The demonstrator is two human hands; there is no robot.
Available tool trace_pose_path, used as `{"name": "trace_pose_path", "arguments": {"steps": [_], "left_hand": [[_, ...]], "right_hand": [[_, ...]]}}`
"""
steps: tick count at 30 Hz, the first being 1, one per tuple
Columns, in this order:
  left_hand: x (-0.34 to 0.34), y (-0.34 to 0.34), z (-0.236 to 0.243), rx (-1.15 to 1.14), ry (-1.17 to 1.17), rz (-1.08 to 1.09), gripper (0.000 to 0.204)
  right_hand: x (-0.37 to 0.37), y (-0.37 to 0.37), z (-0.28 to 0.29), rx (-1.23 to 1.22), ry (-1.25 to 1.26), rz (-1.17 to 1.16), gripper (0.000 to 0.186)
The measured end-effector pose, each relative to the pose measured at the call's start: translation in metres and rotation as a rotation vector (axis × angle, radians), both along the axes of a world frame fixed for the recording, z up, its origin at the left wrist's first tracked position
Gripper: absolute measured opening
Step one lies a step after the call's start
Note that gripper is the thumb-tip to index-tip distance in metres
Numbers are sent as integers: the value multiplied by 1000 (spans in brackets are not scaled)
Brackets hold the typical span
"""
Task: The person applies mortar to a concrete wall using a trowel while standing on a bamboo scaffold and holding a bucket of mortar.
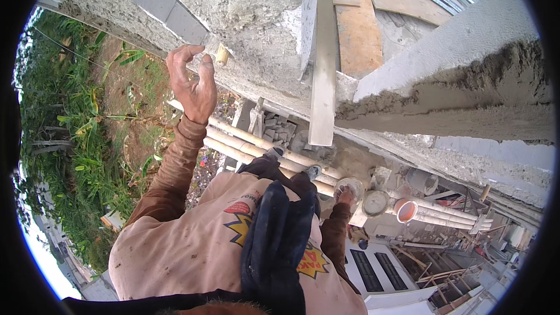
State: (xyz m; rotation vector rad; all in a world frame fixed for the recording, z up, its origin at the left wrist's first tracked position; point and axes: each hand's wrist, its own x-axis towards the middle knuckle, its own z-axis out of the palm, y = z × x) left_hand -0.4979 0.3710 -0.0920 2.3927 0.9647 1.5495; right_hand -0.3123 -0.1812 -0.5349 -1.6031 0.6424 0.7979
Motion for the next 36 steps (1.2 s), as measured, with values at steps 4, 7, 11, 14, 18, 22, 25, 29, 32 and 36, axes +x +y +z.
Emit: {"name": "trace_pose_path", "arguments": {"steps": [4, 7, 11, 14, 18, 22, 25, 29, 32, 36], "left_hand": [[-22, 53, -44, -603, 276, 233, 31], [-29, 96, -108, -907, 282, 233, 41], [2, 88, -100, -1286, -66, 48, 49], [0, 103, -126, -1265, -273, -112, 46], [10, 104, -120, -1413, -542, -500, 38], [-15, 95, -127, -1537, -843, -892, 38], [-17, 67, -135, -1545, -773, -1086, 52], [-44, 23, -153, -1653, -482, -995, 52], [-48, -24, -142, -1705, -353, -1153, 46], [-50, -68, -117, -1539, -182, -1277, 44]], "right_hand": [[-18, 48, 41, -48, -34, 17, 24], [-23, 68, 45, -8, -26, 80, 22], [-35, 87, 63, 11, -46, 89, 20], [-47, 113, 68, -7, -44, 51, 18], [-48, 134, 83, 28, -33, -8, 13], [-50, 113, 33, 138, -430, 45, 12], [-57, 126, 11, -129, -724, 137, 15], [-92, 100, -30, 1047, -74, -520, 27], [-110, 86, -56, 1144, -11, -502, 36], [-127, 113, -28, -50, -832, 284, 34]]}}
